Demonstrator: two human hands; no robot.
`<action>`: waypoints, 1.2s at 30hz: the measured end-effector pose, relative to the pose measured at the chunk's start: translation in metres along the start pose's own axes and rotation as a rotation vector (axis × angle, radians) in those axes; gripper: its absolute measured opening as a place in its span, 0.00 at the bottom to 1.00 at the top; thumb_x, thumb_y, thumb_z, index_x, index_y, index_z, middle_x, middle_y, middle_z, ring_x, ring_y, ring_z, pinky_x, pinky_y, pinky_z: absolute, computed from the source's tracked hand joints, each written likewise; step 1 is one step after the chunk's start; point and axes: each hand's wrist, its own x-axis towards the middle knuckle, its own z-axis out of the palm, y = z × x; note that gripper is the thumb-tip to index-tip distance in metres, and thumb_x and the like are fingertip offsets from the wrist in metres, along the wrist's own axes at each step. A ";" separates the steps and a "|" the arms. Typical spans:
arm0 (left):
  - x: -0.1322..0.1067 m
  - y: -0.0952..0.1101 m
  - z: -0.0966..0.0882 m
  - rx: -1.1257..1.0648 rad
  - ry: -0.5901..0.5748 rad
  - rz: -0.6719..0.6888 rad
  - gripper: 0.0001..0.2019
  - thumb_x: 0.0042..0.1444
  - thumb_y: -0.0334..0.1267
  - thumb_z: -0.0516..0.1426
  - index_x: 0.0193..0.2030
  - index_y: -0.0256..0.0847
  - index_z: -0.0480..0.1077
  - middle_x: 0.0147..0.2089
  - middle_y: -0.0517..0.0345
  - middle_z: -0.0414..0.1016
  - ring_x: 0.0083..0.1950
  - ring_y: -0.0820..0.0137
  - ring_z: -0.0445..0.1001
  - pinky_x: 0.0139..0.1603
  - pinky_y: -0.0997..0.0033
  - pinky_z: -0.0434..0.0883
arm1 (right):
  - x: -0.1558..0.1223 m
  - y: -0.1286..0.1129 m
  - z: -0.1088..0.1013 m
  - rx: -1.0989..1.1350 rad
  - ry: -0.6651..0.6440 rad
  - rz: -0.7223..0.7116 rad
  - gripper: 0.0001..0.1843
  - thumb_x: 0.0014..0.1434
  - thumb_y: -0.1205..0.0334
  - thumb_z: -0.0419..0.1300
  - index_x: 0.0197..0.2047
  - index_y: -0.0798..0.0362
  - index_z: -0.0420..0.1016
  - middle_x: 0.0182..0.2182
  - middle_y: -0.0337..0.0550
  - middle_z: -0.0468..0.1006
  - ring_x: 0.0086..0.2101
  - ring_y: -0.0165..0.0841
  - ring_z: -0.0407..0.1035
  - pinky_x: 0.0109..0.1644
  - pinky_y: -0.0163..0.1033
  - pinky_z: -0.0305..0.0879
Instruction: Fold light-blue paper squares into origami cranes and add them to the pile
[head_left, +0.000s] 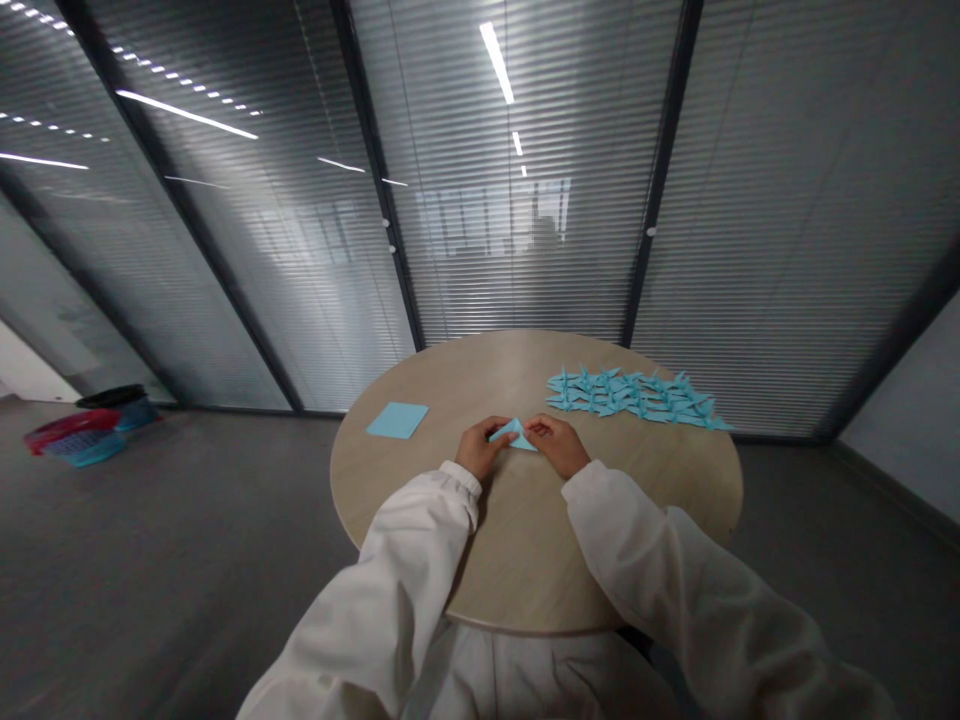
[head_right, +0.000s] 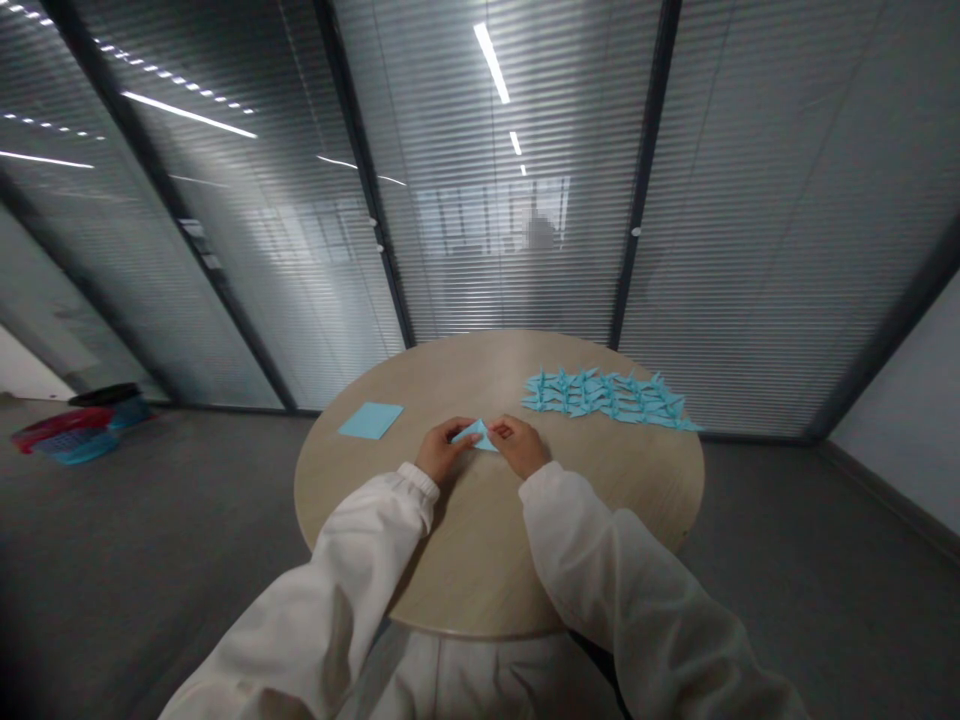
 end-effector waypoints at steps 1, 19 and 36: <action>0.000 0.000 0.000 -0.014 0.015 -0.007 0.16 0.43 0.44 0.62 0.37 0.35 0.74 0.32 0.55 0.77 0.32 0.68 0.74 0.37 0.70 0.70 | 0.000 0.000 0.000 -0.023 -0.002 0.000 0.08 0.49 0.58 0.58 0.31 0.53 0.73 0.27 0.40 0.75 0.30 0.31 0.69 0.37 0.37 0.65; -0.008 0.013 0.002 -0.033 -0.100 -0.122 0.21 0.38 0.43 0.65 0.39 0.39 0.65 0.22 0.64 0.74 0.22 0.73 0.72 0.26 0.75 0.66 | -0.002 -0.006 -0.003 -0.071 0.008 -0.189 0.07 0.52 0.59 0.60 0.26 0.53 0.74 0.26 0.41 0.73 0.31 0.32 0.68 0.37 0.36 0.64; -0.005 0.009 0.003 -0.134 -0.057 -0.148 0.19 0.38 0.42 0.65 0.35 0.37 0.66 0.22 0.61 0.75 0.23 0.69 0.74 0.25 0.73 0.69 | 0.002 0.007 0.001 0.066 -0.038 -0.019 0.10 0.50 0.55 0.60 0.29 0.53 0.75 0.26 0.40 0.77 0.28 0.32 0.70 0.34 0.37 0.65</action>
